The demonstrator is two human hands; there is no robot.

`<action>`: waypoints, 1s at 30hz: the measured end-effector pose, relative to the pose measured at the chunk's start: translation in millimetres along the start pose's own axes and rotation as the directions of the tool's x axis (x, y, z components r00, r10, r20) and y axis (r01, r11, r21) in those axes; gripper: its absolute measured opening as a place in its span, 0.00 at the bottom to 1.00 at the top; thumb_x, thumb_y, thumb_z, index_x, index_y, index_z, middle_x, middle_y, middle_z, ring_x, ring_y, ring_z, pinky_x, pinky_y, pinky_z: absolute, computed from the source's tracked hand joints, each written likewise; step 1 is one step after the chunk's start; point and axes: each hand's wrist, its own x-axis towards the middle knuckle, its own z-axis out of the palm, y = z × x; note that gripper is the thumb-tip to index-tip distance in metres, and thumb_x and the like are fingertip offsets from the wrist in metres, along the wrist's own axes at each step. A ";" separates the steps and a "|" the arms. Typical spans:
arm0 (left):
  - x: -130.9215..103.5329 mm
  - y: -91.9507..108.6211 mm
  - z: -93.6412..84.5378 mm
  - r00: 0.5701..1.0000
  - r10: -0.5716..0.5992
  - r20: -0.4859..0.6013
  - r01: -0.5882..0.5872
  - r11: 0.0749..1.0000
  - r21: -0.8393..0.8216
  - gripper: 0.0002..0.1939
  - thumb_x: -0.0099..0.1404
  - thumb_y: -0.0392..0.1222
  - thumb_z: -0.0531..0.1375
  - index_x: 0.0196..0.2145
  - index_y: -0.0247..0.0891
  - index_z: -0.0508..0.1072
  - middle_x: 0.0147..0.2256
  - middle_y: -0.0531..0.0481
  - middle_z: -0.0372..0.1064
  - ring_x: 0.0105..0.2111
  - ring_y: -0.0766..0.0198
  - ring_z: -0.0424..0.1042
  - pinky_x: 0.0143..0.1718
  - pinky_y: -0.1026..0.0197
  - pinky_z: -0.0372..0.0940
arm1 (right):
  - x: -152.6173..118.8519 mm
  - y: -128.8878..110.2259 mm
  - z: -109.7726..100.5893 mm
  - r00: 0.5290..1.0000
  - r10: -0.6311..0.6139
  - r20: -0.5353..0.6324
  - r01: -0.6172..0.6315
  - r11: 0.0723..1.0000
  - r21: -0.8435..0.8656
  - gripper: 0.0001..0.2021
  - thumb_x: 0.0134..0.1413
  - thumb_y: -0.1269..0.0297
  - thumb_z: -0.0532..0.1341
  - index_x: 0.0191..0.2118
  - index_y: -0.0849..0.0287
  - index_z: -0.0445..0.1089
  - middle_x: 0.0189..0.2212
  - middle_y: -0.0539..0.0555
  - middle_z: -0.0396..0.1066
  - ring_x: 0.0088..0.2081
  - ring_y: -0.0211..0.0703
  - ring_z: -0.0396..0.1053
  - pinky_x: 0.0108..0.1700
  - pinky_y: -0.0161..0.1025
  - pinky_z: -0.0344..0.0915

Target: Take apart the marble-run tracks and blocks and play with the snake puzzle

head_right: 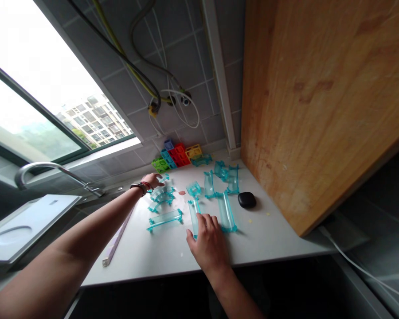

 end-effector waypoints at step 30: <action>77.7 228.9 -43.5 0.751 0.658 -0.046 -0.586 0.697 0.414 0.18 0.73 0.46 0.63 0.56 0.37 0.73 0.56 0.41 0.71 0.53 0.52 0.74 0.53 0.44 0.72 | -4.8 -4.4 -8.0 0.992 0.016 -0.128 0.009 0.980 0.198 0.14 0.65 0.68 0.60 0.54 0.56 0.68 0.51 0.63 0.73 0.49 0.58 0.72 0.50 0.58 0.74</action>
